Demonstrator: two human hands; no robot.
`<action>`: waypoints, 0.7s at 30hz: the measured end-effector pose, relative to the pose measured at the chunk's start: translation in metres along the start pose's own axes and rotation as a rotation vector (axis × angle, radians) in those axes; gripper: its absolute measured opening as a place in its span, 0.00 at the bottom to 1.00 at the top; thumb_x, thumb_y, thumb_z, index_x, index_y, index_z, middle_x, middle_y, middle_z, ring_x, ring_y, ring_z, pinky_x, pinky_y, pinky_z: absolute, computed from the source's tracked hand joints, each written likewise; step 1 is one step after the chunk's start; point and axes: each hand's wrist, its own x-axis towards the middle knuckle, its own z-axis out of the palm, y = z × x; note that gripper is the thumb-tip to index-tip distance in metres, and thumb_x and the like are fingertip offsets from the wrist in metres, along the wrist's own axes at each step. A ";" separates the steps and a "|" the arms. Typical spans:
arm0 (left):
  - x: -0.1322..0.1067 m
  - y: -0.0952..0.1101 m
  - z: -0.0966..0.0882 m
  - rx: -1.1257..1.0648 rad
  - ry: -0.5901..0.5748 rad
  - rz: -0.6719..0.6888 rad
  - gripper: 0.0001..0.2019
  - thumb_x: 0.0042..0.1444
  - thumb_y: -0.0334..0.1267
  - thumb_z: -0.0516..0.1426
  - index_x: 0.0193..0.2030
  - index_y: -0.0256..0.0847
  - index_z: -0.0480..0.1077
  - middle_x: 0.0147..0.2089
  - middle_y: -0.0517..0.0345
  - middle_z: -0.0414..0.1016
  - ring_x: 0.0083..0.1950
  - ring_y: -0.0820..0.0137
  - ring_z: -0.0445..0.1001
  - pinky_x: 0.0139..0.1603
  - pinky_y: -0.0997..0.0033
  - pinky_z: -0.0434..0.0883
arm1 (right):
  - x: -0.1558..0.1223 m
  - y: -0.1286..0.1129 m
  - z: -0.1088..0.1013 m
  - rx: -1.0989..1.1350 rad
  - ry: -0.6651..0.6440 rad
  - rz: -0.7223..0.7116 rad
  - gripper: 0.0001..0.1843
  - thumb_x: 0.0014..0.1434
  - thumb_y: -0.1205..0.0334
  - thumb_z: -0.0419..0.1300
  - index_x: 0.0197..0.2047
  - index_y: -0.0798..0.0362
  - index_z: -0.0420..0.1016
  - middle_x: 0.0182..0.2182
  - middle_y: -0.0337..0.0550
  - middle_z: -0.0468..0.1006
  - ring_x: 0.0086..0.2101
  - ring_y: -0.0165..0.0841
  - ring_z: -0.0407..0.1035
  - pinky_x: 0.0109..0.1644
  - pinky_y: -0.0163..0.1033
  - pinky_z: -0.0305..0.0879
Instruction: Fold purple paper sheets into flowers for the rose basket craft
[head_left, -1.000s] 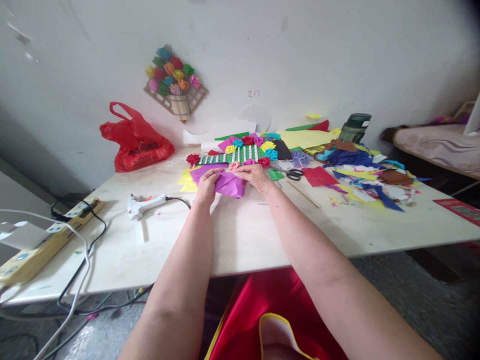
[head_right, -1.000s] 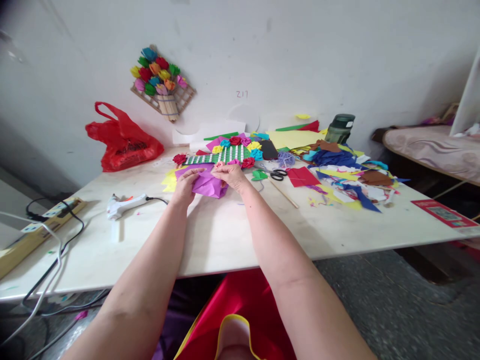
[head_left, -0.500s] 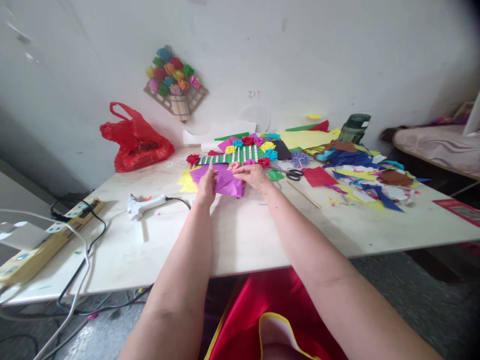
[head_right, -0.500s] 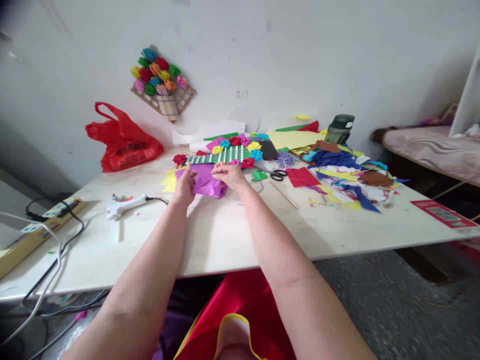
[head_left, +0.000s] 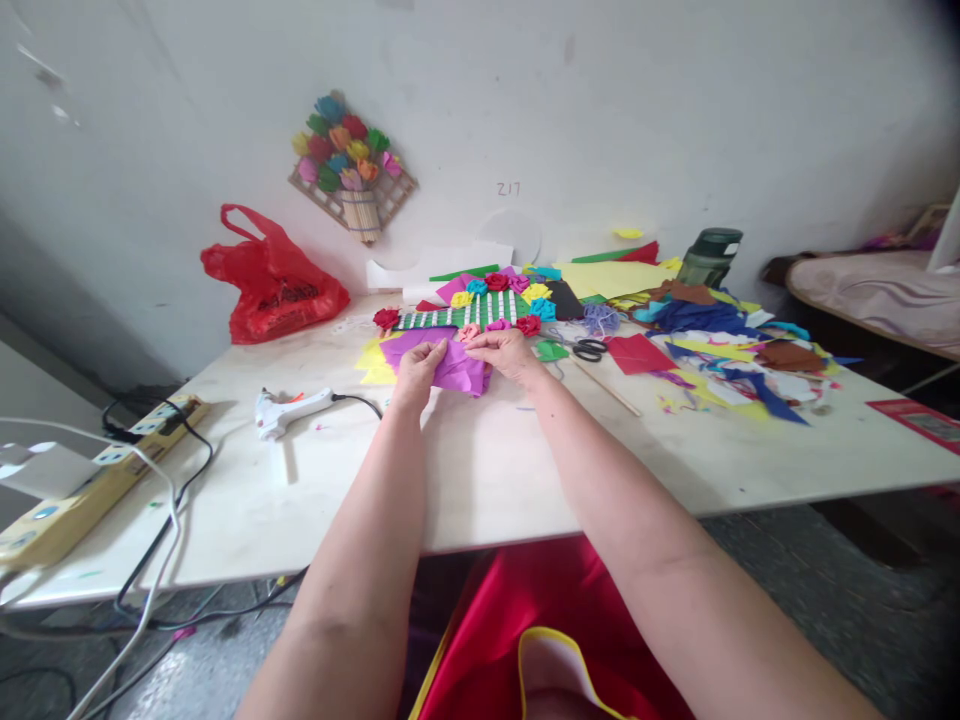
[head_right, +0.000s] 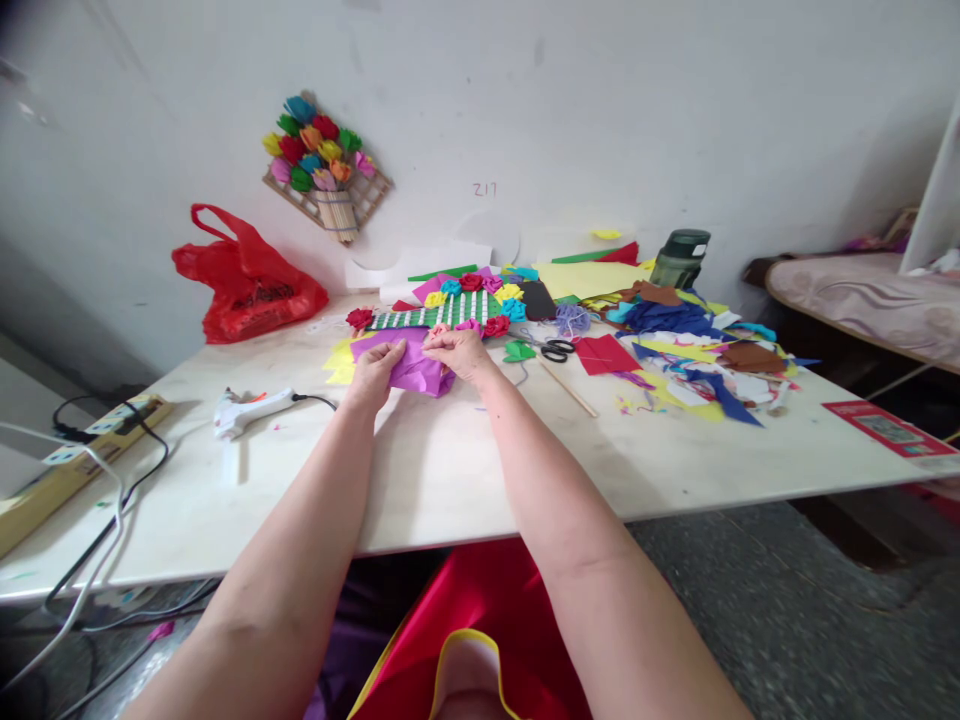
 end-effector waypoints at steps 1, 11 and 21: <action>0.000 0.000 0.000 0.022 0.008 0.020 0.17 0.40 0.48 0.62 0.23 0.36 0.64 0.17 0.65 0.62 0.18 0.80 0.59 0.18 0.79 0.54 | 0.000 0.000 0.000 0.003 -0.003 0.011 0.10 0.39 0.59 0.65 0.27 0.55 0.78 0.28 0.43 0.76 0.30 0.33 0.68 0.31 0.37 0.64; -0.002 0.003 0.003 0.148 -0.003 0.109 0.17 0.44 0.49 0.60 0.22 0.37 0.62 0.17 0.66 0.58 0.18 0.81 0.54 0.18 0.78 0.49 | -0.001 -0.003 -0.005 0.039 -0.015 0.235 0.23 0.46 0.42 0.59 0.27 0.57 0.73 0.15 0.39 0.69 0.16 0.29 0.63 0.18 0.35 0.60; -0.001 0.000 0.004 0.141 -0.008 0.089 0.17 0.43 0.50 0.61 0.23 0.36 0.64 0.17 0.65 0.60 0.18 0.81 0.56 0.18 0.79 0.51 | -0.001 0.003 0.000 0.022 0.002 0.191 0.17 0.40 0.52 0.64 0.17 0.56 0.66 0.13 0.34 0.63 0.16 0.26 0.59 0.18 0.32 0.55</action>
